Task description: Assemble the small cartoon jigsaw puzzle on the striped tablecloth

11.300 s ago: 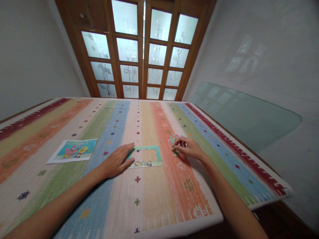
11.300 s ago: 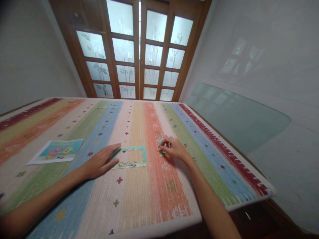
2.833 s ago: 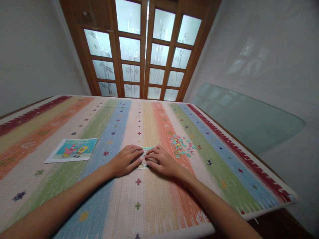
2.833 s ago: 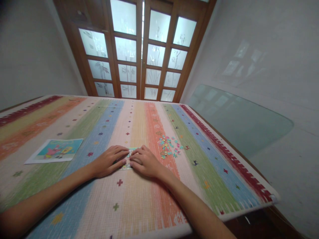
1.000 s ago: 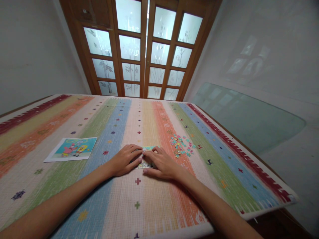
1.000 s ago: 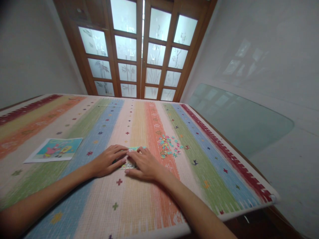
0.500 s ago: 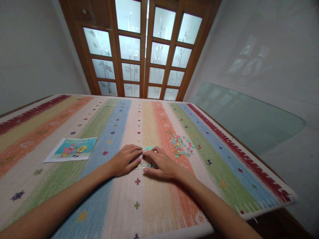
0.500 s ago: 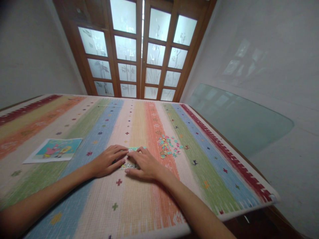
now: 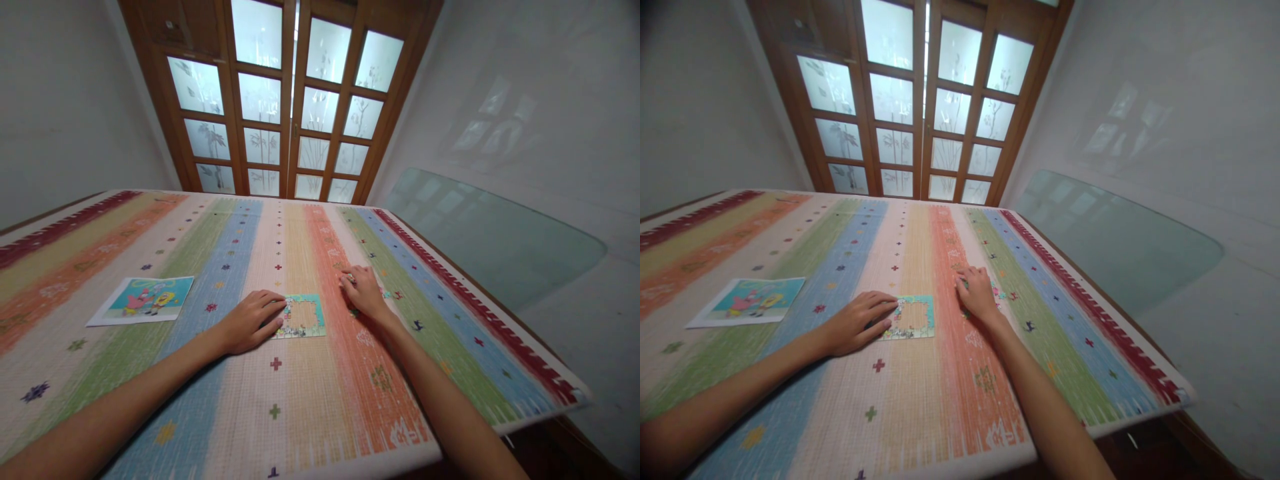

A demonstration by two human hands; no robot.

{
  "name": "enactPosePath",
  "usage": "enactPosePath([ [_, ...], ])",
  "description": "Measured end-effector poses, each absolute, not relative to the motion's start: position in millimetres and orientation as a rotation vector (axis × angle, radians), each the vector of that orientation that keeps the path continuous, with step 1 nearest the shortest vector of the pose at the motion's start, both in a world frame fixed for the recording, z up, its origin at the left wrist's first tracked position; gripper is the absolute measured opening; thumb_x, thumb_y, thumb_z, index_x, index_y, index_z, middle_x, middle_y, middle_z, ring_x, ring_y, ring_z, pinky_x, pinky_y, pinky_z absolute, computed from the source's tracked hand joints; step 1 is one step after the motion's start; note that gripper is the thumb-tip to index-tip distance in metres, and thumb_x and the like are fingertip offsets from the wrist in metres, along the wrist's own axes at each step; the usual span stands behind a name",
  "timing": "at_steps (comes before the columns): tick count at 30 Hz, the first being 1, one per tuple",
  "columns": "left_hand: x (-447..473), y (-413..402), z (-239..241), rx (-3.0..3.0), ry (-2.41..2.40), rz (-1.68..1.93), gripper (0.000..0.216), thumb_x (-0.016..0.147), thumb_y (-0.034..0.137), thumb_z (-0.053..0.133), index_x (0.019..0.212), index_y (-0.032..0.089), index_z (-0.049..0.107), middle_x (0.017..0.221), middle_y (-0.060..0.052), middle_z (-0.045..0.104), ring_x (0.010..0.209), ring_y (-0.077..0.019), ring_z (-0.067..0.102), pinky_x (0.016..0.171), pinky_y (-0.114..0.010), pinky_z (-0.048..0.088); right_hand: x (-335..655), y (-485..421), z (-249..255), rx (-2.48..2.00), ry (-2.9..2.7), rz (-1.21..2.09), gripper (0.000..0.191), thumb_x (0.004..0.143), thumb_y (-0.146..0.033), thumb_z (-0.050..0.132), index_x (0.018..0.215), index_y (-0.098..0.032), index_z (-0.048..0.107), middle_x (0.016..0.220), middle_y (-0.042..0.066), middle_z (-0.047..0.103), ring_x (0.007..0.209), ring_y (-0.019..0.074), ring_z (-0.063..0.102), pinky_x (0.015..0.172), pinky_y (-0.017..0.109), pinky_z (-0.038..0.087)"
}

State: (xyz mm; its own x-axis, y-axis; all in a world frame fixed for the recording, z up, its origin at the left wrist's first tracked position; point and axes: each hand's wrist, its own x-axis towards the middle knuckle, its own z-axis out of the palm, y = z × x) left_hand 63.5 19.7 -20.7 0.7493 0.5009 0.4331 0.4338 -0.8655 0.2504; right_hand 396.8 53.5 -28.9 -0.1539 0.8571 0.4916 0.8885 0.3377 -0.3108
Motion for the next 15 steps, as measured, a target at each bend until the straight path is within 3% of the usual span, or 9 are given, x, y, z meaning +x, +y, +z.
enactPosePath([
  [7, 62.8, 20.2, -22.2, 2.808, 0.764, 0.74, 0.031, 0.105, 0.031, 0.044, 0.126, 0.017, 0.062, 0.124, -0.013, 0.067, 0.115, -0.0273, 0.061, 0.1, -0.047, 0.049, 412.5, 68.9, -35.9, -1.704, -1.973, -0.083, 0.021, 0.09, -0.023, 0.059, 0.093, -0.017, 0.079, 0.093, 0.014, 0.065, 0.098, 0.0292, 0.055, 0.092, 0.042, 0.041],
  [15, 63.3, 19.6, -21.4, 2.811, 0.775, 0.733, 0.032, 0.105, 0.033, 0.043, 0.125, 0.017, 0.063, 0.123, -0.014, 0.067, 0.115, -0.0274, 0.061, 0.1, -0.047, 0.049, 412.4, 73.3, -28.5, -1.671, -1.908, 0.066, 0.012, 0.084, -0.021, 0.062, 0.079, -0.018, 0.072, 0.081, 0.007, 0.069, 0.085, 0.0235, 0.061, 0.083, 0.036, 0.045],
])
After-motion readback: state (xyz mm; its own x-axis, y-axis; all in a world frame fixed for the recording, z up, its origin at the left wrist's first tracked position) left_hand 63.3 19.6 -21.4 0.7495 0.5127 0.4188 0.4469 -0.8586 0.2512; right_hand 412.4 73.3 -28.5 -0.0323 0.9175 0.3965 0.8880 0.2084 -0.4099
